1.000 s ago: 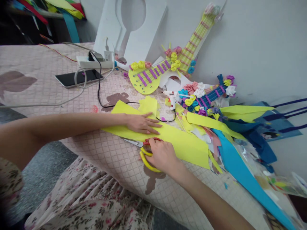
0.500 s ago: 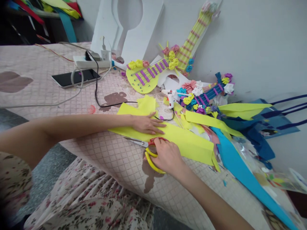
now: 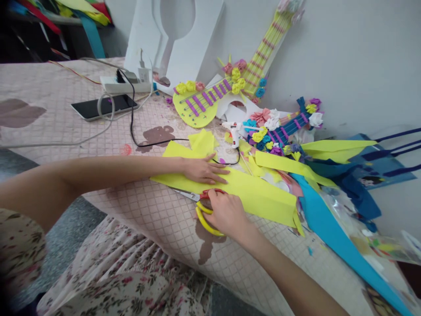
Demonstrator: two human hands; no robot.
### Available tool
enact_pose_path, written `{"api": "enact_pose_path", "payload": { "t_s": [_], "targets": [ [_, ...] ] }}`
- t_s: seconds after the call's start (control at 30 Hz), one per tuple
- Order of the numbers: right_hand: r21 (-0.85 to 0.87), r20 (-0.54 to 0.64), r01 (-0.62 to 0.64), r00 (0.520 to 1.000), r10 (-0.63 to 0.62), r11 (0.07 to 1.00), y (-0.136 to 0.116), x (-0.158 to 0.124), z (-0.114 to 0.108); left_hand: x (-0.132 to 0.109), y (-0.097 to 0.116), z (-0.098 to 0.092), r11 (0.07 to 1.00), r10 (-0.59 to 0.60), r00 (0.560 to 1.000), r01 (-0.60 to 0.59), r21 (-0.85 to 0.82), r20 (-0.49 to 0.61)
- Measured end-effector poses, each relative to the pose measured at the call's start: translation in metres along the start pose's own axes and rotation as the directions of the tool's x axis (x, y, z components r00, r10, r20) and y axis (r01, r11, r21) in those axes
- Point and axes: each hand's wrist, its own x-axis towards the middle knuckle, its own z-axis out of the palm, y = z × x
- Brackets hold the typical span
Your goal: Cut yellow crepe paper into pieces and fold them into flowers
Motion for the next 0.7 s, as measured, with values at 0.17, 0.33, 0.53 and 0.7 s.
{"api": "enact_pose_path", "payload": {
  "t_s": [0.17,0.33,0.53,0.7],
  "targets": [
    [0.002,-0.007,0.010,1.000,-0.010,1.000,0.001,-0.004,0.002,0.001,0.003,-0.003,0.999,0.004,1.000,-0.004,0.032,-0.001],
    [0.018,-0.023,-0.013,1.000,0.013,1.000,-0.002,-0.007,-0.002,-0.011,0.009,-0.020,0.999,0.003,1.000,-0.002,0.044,-0.020],
    [0.037,0.028,-0.043,0.999,0.042,0.998,-0.003,-0.006,-0.005,-0.057,0.001,-0.038,0.998,-0.055,0.998,0.056,0.019,-0.037],
    [0.038,0.037,-0.062,0.997,0.061,0.997,-0.006,-0.001,-0.007,-0.085,-0.009,-0.035,0.991,-0.137,0.991,0.137,-0.008,0.006]
  ]
}}
